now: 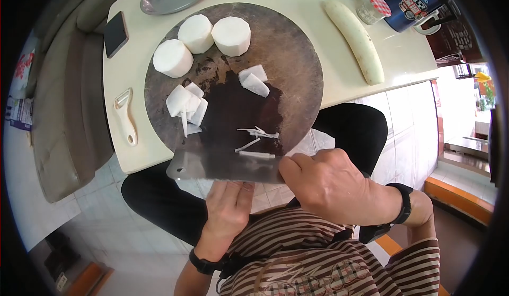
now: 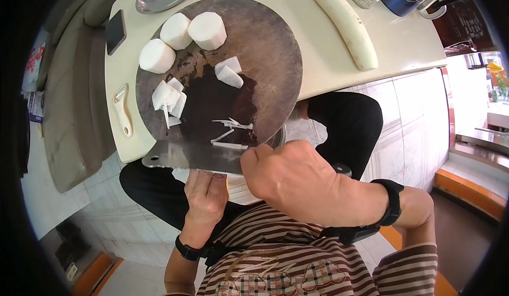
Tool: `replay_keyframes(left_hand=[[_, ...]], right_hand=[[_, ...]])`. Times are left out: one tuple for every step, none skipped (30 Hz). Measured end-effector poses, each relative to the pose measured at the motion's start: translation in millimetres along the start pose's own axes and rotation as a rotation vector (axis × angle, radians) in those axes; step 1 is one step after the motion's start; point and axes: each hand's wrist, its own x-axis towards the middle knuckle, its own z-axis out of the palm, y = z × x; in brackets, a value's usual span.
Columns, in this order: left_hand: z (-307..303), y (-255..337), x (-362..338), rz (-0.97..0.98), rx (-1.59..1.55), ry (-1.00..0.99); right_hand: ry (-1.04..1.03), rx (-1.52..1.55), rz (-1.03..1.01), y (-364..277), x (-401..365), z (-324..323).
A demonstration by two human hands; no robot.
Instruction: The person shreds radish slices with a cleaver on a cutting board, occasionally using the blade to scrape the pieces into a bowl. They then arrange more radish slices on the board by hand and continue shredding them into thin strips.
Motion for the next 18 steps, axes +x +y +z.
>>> replay_keyframes(left_hand=[[0, 0, -2, -0.016, -0.01, 0.0], [0, 1, -3, -0.03, -0.021, 0.002], [0, 1, -3, -0.029, -0.024, 0.003], [0, 1, -4, -0.029, -0.027, -0.004], [-1, 1, -4, -0.031, -0.029, -0.011], [-1, 0, -4, -0.034, -0.029, -0.012], [-2, 1, -4, -0.03, -0.017, -0.012], [-2, 1, -4, -0.024, -0.005, -0.013], [-3, 1, -4, -0.024, -0.005, -0.013], [-3, 2, -3, -0.018, 0.011, -0.01], [-3, 2, -3, -0.011, 0.028, -0.007], [-3, 3, -3, -0.008, 0.028, -0.007], [-2, 2, -2, 0.002, 0.025, -0.001], [-2, 1, -2, 0.011, 0.023, 0.003], [-3, 1, -1, 0.014, 0.027, 0.003], [-2, 2, 0, 0.01, 0.042, -0.012], [-2, 2, 0, 0.005, 0.055, -0.027], [-1, 2, -1, 0.005, 0.055, -0.026]], right_hand=[[-0.044, -0.004, 0.032, -4, -3, -2], [-0.086, -0.011, 0.066, -7, -5, -4], [-0.087, -0.013, 0.069, -7, -6, -4], [-0.09, -0.021, 0.07, -6, -7, -4], [-0.093, -0.028, 0.069, -6, -7, -3], [-0.096, -0.026, 0.068, -5, -5, -3], [-0.099, -0.03, 0.055, -4, -4, -2], [-0.101, -0.035, 0.042, -4, -3, -2], [-0.101, -0.035, 0.042, -4, -1, 0], [-0.075, -0.023, 0.043, -5, 2, 4], [-0.049, -0.012, 0.046, -6, 5, 7], [-0.046, -0.013, 0.048, -7, 8, 7], [-0.03, -0.016, 0.044, -7, 13, 6], [-0.012, -0.017, 0.041, -7, 15, 6], [-0.007, -0.017, 0.04, -5, 14, 7], [0.028, 0.015, 0.046, -2, 12, 10], [0.062, 0.047, 0.053, 0, 10, 11], [0.061, 0.046, 0.052, -1, 6, 8]])
